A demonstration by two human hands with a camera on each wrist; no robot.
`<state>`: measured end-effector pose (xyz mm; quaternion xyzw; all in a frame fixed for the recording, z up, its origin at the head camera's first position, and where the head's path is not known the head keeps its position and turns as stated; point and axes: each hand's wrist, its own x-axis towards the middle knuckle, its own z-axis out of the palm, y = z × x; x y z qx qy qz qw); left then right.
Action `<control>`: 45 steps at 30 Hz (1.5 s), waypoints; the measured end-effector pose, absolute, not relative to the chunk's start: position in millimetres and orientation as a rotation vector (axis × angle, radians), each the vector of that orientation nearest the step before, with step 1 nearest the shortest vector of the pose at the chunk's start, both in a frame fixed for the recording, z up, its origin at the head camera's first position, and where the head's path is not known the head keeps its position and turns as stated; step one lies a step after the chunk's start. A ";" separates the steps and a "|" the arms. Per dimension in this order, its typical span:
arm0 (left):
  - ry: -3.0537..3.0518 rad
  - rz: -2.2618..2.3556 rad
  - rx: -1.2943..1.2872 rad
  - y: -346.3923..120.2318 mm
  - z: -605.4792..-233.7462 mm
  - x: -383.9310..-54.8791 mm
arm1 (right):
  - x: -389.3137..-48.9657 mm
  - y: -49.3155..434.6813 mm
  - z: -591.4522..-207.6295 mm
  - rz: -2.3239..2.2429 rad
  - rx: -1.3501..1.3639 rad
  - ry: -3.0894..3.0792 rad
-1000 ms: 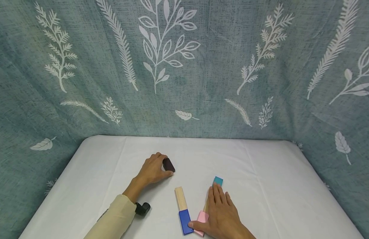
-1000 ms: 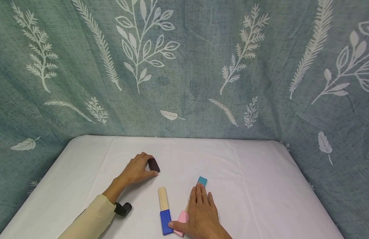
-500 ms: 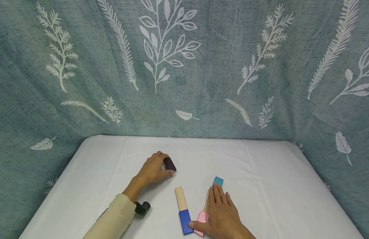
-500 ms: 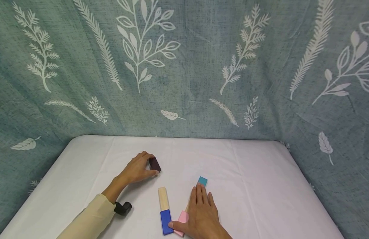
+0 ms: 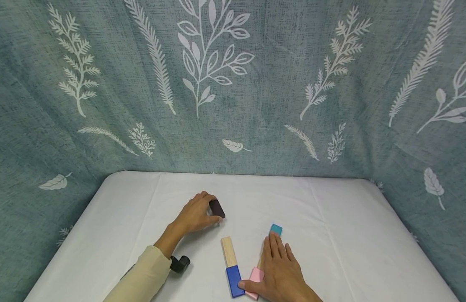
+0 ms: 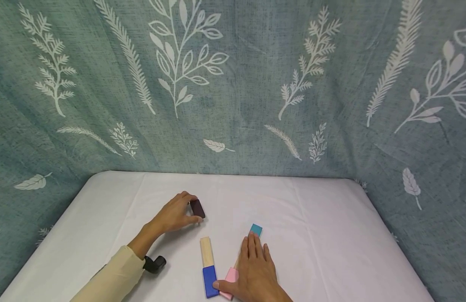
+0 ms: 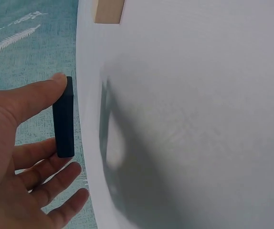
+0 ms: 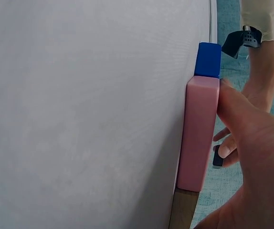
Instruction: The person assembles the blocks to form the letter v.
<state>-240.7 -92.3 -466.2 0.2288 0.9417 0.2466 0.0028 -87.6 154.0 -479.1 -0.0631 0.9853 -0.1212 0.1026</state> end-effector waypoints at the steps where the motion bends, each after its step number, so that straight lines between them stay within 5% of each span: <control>1: 2.950 0.778 0.722 -92.3 -466.1 -240.4 | -87.5 154.1 -479.2 -0.359 -0.186 2.908; 45: 2.907 0.765 0.895 -83.8 -465.6 -216.2 | -87.6 154.0 -479.9 -0.356 -0.190 2.920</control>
